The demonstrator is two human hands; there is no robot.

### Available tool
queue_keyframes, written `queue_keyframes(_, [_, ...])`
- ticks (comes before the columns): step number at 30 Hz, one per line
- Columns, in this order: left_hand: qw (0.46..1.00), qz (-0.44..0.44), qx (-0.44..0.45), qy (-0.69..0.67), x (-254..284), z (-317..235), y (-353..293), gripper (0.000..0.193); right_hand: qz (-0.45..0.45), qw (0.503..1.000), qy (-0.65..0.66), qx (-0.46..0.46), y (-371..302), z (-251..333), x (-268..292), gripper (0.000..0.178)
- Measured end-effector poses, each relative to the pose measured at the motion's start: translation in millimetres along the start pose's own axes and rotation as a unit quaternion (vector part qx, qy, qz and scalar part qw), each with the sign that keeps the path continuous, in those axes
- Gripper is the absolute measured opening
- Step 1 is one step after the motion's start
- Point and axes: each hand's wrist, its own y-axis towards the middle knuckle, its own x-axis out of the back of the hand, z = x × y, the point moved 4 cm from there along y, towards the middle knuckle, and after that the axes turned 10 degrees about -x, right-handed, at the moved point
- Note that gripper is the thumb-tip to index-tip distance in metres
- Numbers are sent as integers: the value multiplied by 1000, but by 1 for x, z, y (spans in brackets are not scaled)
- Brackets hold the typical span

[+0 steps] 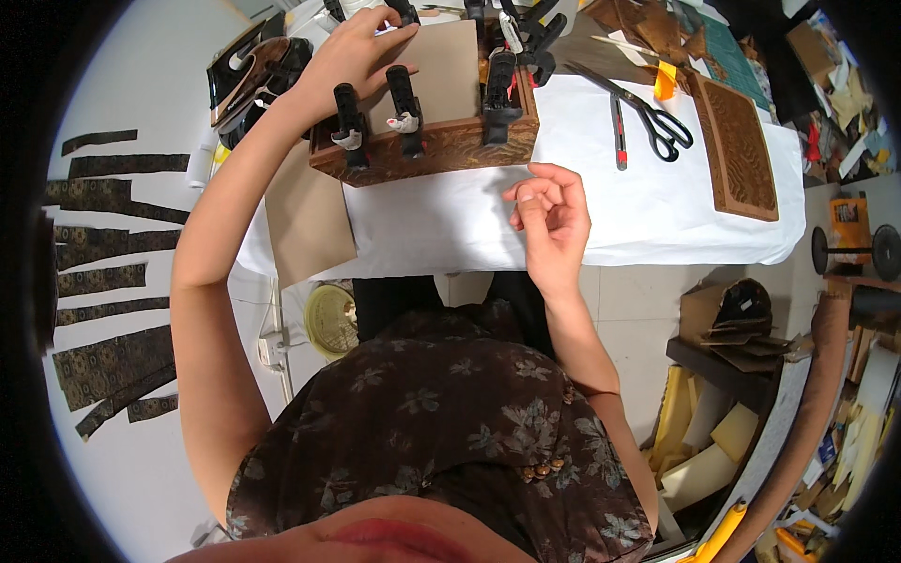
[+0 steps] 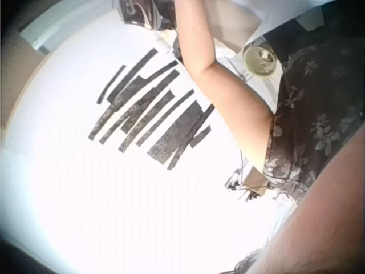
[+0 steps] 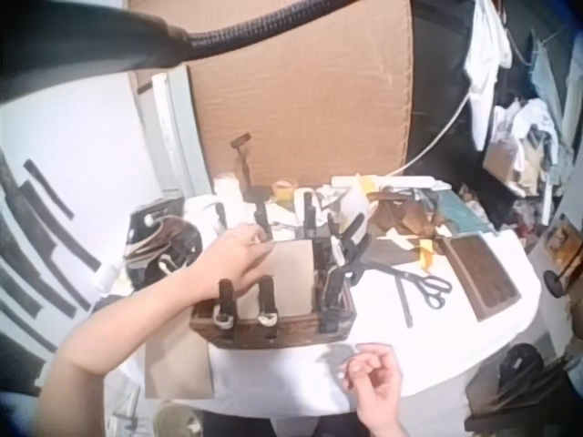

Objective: The person assembles a wooden frame by placing a rectangular board into a carved wooden frame and securing it with multiple clamps. They adjust the clamps and reposition the board to ensure a tight fit.

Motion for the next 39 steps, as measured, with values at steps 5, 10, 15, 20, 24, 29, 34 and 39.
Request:
queue_keyframes(5, [994,4,-31,107,-17,21,-25,55,5,999,-38,20,5,10,-15,14])
queue_keyframes(10, [999,15,7,34,-25,24,-26,63,-23,952,-182,244,76,95,-17,13])
queue_keyframes(15, [996,-61,64,27,-36,34,-36,58,100,853,-462,222,183,164,-90,32])
queue_keyframes(20, [971,-206,93,-71,-26,28,-27,41,152,723,-554,383,247,150,-91,25])
queue_keyframes(24, [896,-225,175,-342,-42,47,-57,44,210,754,-604,151,221,142,-127,22])
queue_keyframes(29, [940,-194,127,-251,-33,37,-56,36,257,575,-720,292,244,141,-130,47])
queue_keyframes(34, [991,-120,47,-46,-36,33,-39,37,351,604,-715,-21,291,132,-127,70])
queue_keyframes(39, [984,-156,84,-10,-49,43,-37,41,366,607,-704,43,286,132,-130,63])
